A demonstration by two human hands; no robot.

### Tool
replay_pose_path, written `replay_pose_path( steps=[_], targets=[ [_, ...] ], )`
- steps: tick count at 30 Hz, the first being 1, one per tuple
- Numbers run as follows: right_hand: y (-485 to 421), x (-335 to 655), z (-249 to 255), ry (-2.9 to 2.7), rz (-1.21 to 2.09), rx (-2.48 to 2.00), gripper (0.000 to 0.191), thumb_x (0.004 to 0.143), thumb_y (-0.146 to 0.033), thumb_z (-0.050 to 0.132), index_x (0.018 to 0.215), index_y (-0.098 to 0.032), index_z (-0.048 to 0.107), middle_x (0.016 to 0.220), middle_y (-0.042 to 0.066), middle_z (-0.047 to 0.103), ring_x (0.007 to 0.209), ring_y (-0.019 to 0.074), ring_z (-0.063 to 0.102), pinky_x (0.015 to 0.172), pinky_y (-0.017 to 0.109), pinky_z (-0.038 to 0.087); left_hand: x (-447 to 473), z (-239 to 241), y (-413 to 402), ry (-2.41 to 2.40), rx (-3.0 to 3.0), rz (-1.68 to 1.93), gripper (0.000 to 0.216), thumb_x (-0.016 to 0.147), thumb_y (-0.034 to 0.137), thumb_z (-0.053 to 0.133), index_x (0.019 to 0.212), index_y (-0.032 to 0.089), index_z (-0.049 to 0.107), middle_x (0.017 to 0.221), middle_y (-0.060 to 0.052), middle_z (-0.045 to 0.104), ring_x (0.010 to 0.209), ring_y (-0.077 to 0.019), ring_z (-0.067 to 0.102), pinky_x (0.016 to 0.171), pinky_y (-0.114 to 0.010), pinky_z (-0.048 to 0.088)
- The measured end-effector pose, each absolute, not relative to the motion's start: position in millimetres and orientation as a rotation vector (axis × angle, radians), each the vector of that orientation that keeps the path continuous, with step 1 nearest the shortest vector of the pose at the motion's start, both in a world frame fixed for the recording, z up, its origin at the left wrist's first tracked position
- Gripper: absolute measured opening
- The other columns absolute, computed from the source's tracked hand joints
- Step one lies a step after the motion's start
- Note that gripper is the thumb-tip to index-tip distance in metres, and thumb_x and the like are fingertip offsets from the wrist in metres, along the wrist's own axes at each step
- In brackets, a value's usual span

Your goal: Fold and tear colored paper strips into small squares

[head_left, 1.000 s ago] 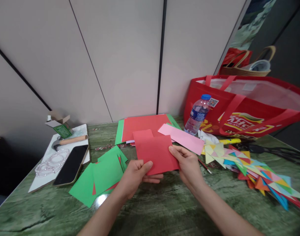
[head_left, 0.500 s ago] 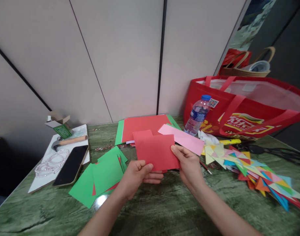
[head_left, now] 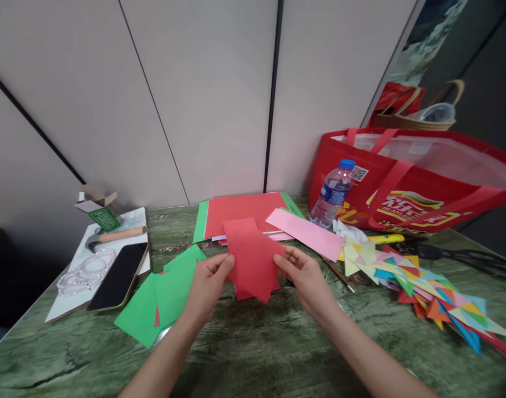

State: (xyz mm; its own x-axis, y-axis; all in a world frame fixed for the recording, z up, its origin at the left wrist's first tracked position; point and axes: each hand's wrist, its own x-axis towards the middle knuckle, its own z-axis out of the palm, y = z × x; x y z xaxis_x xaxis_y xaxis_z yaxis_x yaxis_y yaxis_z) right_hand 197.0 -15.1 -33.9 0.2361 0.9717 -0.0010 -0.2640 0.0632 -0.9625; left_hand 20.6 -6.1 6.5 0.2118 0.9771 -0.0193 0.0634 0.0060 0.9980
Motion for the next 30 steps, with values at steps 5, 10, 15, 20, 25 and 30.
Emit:
replay_pose_path(
  steps=[5,10,15,20,25,30],
  targets=[
    [-23,201,-23,-1.439,0.541,-1.12,0.043,0.073,-0.024,0.061,0.115,-0.025,0.052,0.12,0.008,0.052,0.111,0.0222,0.046,0.091,0.04,0.038,12,19,-8,1.104,1.871,0.501,0.033,0.077,0.026,0.04,0.049,0.018,0.025,0.051,0.006,0.021,0.049,-0.0076,0.022,0.046,-0.023,0.017],
    [-34,192,-19,-1.949,0.523,-0.914,0.013,0.076,-0.014,0.055,0.079,-0.022,0.065,0.076,0.003,0.067,0.087,0.0184,0.058,0.081,0.034,0.043,18,14,-19,0.938,2.057,0.24,0.027,0.073,0.014,0.037,0.051,0.018,0.022,0.051,0.006,0.018,0.049,-0.0074,0.018,0.045,-0.024,0.013],
    [-35,188,-25,-1.985,0.582,-0.964,0.009,0.073,-0.013,0.056,0.069,-0.018,0.061,0.067,0.002,0.064,0.065,0.0134,0.057,0.064,0.026,0.043,20,9,-20,0.994,2.081,0.244,0.026,0.071,0.012,0.036,0.05,0.017,0.022,0.053,0.006,0.016,0.05,-0.0074,0.018,0.046,-0.025,0.012],
    [-33,192,-23,-1.984,0.592,-1.049,0.009,0.069,-0.01,0.055,0.066,-0.018,0.059,0.065,0.001,0.063,0.063,0.0134,0.056,0.062,0.025,0.041,20,12,-19,0.979,2.09,0.266,0.028,0.074,0.013,0.036,0.051,0.017,0.022,0.052,0.006,0.015,0.049,-0.0071,0.018,0.046,-0.025,0.012],
    [-30,201,-18,-1.965,0.641,-1.103,0.01,0.07,-0.011,0.054,0.065,-0.019,0.059,0.065,0.0,0.063,0.062,0.0125,0.056,0.06,0.023,0.039,17,18,-17,0.991,2.079,0.271,0.03,0.077,0.016,0.036,0.051,0.018,0.021,0.052,0.006,0.016,0.05,-0.0073,0.018,0.046,-0.025,0.012],
    [-25,212,-14,-1.981,0.637,-1.148,0.01,0.071,-0.013,0.053,0.065,-0.017,0.06,0.065,0.0,0.063,0.061,0.0127,0.055,0.06,0.024,0.04,12,22,-15,0.988,2.073,0.255,0.03,0.079,0.018,0.035,0.052,0.018,0.021,0.053,0.006,0.016,0.051,-0.0079,0.018,0.047,-0.025,0.013]
  ],
)
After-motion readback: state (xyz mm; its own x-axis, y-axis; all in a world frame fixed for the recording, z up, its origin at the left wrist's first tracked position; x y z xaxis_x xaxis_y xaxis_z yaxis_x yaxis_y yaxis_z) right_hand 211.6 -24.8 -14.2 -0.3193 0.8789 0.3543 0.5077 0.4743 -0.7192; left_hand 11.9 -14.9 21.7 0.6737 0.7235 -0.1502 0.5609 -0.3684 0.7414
